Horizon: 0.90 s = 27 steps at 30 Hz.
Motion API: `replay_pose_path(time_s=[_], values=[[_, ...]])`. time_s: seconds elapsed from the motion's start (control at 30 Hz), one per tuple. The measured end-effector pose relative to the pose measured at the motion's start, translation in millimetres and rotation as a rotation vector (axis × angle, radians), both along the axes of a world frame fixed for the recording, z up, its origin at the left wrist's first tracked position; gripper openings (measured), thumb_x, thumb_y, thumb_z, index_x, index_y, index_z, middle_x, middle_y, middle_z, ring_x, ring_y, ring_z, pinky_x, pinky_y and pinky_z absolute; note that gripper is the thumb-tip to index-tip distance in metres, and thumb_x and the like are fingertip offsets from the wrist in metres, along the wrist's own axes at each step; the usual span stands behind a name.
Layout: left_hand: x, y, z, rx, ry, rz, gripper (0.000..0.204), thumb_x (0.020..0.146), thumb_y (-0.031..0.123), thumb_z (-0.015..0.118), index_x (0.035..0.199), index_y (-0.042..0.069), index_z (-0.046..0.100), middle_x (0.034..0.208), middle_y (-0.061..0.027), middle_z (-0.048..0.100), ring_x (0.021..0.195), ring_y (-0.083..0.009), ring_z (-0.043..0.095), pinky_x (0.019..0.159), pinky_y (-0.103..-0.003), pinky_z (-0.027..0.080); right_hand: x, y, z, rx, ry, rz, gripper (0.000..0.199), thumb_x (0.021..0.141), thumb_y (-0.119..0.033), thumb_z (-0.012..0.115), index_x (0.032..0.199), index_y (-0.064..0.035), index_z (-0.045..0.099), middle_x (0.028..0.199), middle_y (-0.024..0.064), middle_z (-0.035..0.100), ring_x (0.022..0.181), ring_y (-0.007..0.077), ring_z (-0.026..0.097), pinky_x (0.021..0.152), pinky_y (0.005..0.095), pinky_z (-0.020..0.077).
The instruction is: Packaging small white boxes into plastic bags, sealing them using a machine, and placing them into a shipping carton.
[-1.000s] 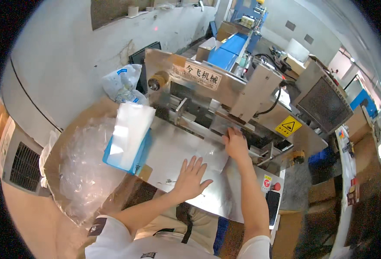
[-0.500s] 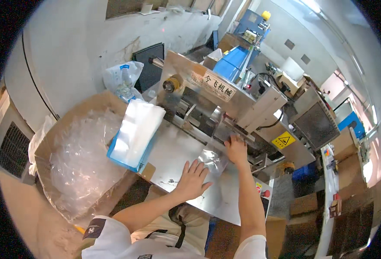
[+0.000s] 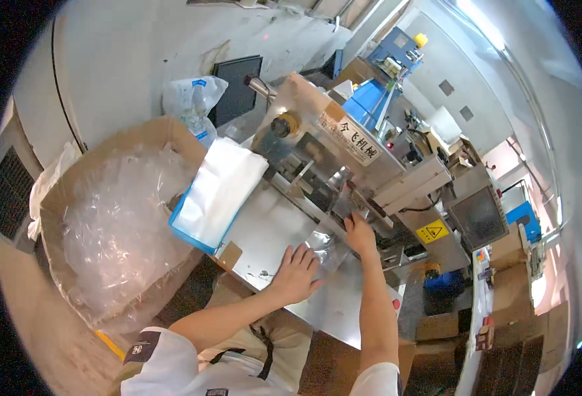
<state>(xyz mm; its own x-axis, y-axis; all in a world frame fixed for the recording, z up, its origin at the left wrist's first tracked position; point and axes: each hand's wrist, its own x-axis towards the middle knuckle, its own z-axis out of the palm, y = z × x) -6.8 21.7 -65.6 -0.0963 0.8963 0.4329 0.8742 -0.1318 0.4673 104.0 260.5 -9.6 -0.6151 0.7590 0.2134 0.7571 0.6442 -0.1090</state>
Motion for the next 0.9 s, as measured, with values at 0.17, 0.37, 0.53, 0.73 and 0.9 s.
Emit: replay_pose_path(time_s=[0.17,0.37,0.53,0.73,0.9], values=[[-0.5,-3.8,-1.9,-0.017,0.037,0.003,0.059,0.087,0.042,0.061,0.129,0.001,0.051,0.137,-0.0216,0.045,0.135,-0.0406,0.034,0.111,-0.060,0.022,-3.7,-8.4,8.8,-0.111,-0.038,-0.055,0.044,0.097,-0.033,0.048,0.127,-0.0007,0.053,0.113,0.0285,0.062,0.102,0.0468,0.059,0.085,0.0516,0.0484],[0.7,1.7,4.4,-0.008,0.015,0.003,0.056,0.087,0.042,0.061,0.125,0.002,0.053,0.135,-0.0211,0.046,0.132,-0.0409,0.036,0.109,-0.061,0.025,0.9,-3.6,11.9,0.001,-0.015,-0.044,0.048,0.097,-0.035,0.048,0.130,-0.0004,0.048,0.110,0.0285,0.063,0.101,0.0469,0.059,0.086,0.0529,0.0474],[0.4,1.8,1.7,-0.007,0.012,-0.002,0.058,0.087,0.042,0.062,0.127,0.002,0.051,0.136,-0.0215,0.045,0.131,-0.0417,0.037,0.108,-0.062,0.024,2.9,4.9,14.2,0.097,-0.032,-0.017,0.048,0.098,-0.034,0.047,0.132,-0.0001,0.047,0.112,0.0279,0.062,0.103,0.0459,0.059,0.087,0.0514,0.0479],[-1.2,-2.2,5.3,0.021,-0.021,0.047,0.069,0.086,0.044,0.062,0.136,-0.001,0.043,0.137,-0.0282,0.040,0.133,-0.0456,0.033,0.108,-0.063,0.021,3.8,9.2,12.8,0.161,-0.075,-0.023,0.042,0.100,-0.034,0.042,0.124,-0.0018,0.055,0.117,0.0237,0.062,0.107,0.0417,0.059,0.090,0.0507,0.0463],[-3.4,-4.5,7.2,0.075,-0.143,0.163,0.072,0.086,0.039,0.063,0.136,-0.006,0.040,0.139,-0.0317,0.036,0.134,-0.0485,0.028,0.109,-0.063,0.021,2.9,10.7,25.0,0.056,-0.154,-0.027,0.035,0.099,-0.032,0.045,0.117,-0.0042,0.057,0.114,0.0224,0.063,0.105,0.0427,0.059,0.089,0.0511,0.0463]])
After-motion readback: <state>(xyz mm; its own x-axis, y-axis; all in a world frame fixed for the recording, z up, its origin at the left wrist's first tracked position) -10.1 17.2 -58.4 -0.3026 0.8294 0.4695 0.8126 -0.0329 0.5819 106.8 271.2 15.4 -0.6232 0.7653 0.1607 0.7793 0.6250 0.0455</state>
